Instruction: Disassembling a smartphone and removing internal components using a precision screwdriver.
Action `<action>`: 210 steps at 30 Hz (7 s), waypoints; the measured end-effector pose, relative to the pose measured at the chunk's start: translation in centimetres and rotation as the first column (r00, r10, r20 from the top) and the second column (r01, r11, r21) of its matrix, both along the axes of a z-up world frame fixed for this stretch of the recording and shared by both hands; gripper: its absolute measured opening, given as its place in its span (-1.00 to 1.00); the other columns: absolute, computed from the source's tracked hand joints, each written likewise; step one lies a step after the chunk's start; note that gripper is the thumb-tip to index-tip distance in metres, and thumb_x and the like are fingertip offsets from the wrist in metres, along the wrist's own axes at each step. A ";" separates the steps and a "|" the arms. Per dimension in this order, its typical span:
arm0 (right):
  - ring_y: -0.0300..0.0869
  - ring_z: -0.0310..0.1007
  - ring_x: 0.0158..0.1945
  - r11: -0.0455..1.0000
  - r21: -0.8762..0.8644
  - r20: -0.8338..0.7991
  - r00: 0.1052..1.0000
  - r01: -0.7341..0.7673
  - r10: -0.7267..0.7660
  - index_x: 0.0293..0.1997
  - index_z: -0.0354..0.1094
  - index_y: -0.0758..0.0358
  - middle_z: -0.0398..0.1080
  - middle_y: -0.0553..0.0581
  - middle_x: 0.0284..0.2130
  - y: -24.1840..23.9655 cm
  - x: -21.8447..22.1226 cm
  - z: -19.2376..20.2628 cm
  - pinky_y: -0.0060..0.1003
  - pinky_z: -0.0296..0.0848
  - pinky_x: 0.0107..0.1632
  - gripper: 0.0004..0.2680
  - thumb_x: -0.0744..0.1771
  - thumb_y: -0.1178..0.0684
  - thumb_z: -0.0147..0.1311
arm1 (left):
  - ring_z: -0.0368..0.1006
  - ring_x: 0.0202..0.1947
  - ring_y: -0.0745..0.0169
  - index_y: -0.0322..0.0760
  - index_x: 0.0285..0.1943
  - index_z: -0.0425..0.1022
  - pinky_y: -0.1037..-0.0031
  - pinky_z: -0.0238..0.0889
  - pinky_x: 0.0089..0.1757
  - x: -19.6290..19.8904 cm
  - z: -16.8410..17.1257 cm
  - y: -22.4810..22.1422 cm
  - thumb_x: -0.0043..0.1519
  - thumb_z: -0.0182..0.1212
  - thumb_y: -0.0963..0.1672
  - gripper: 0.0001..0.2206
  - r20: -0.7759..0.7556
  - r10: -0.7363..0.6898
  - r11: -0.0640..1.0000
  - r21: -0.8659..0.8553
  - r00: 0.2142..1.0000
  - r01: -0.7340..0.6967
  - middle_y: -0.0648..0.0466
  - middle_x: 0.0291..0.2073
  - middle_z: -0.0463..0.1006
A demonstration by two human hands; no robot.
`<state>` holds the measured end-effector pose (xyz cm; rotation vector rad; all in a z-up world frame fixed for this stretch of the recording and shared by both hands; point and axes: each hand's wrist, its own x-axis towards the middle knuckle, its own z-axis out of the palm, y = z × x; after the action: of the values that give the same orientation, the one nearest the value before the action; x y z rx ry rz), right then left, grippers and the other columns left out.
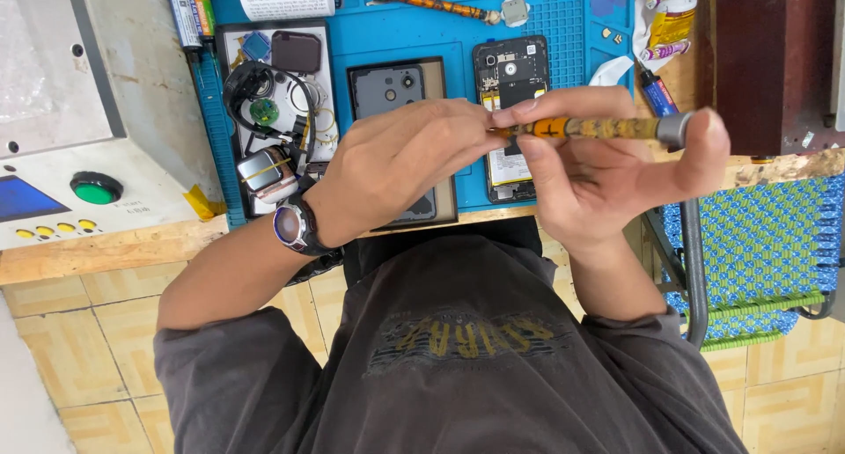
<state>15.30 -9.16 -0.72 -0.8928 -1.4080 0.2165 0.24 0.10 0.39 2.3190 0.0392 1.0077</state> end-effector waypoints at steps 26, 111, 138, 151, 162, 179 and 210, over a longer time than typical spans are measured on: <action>0.35 0.44 -0.20 0.923 -0.377 -0.081 0.991 0.072 -0.110 0.33 -0.23 -0.12 -0.22 -0.14 0.30 -0.8 7.2 -6.8 0.16 0.59 0.00 -0.44 0.42 0.56 -0.03 | 0.17 -0.27 0.00 -0.33 -0.29 0.36 0.34 0.22 -0.51 0.2 -3.2 2.3 0.24 0.27 -0.21 -0.86 -0.649 0.324 0.923 0.059 0.688 -0.380 0.00 -0.33 0.21; -0.01 0.23 0.06 0.866 -0.252 0.568 0.790 0.433 -0.230 0.28 -0.14 0.07 0.37 0.16 -0.08 -0.5 6.3 -4.9 -0.11 0.06 0.14 -0.58 0.39 0.29 0.08 | 0.13 -0.41 0.28 -0.20 -0.01 0.21 0.45 0.06 -0.26 1.4 -0.1 0.0 0.35 -0.33 -0.19 -0.83 -0.402 -0.133 0.830 -0.545 0.906 -0.119 0.07 -0.26 0.23; -0.11 0.44 -0.35 0.942 -0.306 -0.792 0.587 -0.140 -0.170 0.44 -0.51 -0.17 0.38 0.27 -0.33 -2.8 -0.3 -2.4 -0.24 0.55 -0.11 -0.31 0.31 0.27 0.05 | 0.45 -0.13 0.01 -0.35 -0.21 0.33 0.30 0.39 0.00 1.1 -2.0 -2.7 0.22 0.10 -0.29 -0.93 0.202 -0.018 0.902 -0.420 0.979 0.103 -0.04 -0.25 0.43; -0.11 0.40 -0.35 0.962 -0.258 -0.811 0.562 -0.092 -0.163 0.43 -0.46 -0.20 0.35 0.27 -0.33 -2.9 -1.1 -3.1 -0.24 0.53 -0.11 -0.31 0.30 0.24 0.11 | 0.47 -0.09 -0.01 -0.35 -0.16 0.33 0.29 0.40 0.05 1.0 -2.0 -2.9 0.22 0.11 -0.30 -0.89 0.229 -0.042 0.875 -0.461 0.972 0.147 -0.09 -0.23 0.42; -0.14 0.42 -0.28 0.950 -0.306 -0.789 0.577 -0.068 -0.213 0.43 -0.45 -0.15 0.35 0.28 -0.32 -3.0 -1.4 -2.7 -0.25 0.55 -0.10 -0.33 0.30 0.22 0.10 | 0.45 -0.07 -0.03 -0.36 -0.17 0.34 0.26 0.38 0.07 0.9 -2.0 -2.8 0.21 0.12 -0.30 -0.90 0.231 -0.045 0.877 -0.457 0.972 0.149 -0.09 -0.22 0.41; -0.15 0.39 -0.32 0.916 -0.381 -0.677 0.635 0.129 -0.371 0.41 -0.51 -0.13 0.31 0.27 -0.43 -2.8 -2.3 -1.7 -0.16 0.63 -0.20 -0.32 0.31 0.22 0.09 | 0.46 -0.08 -0.03 -0.39 -0.14 0.31 0.32 0.39 0.03 0.8 -1.5 -2.6 0.23 0.09 -0.31 -0.90 0.209 -0.051 0.892 -0.431 0.977 0.139 -0.13 -0.21 0.40; 0.32 0.40 -0.13 0.932 -0.294 0.181 0.945 -0.212 0.272 0.22 -0.24 0.04 0.03 0.47 -0.07 5.6 6.2 -4.8 0.03 0.51 0.01 -0.52 0.37 0.52 -0.06 | 0.27 -0.30 0.33 -0.25 -0.13 0.15 0.57 0.19 -0.23 -1.3 1.4 1.4 0.32 0.14 -0.24 -0.81 0.018 0.481 0.619 -0.715 0.877 -0.325 0.07 -0.31 0.24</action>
<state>21.48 -3.52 -5.52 -0.9860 -1.7256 0.5238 -1.01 1.52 1.76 1.5052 0.7712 1.1869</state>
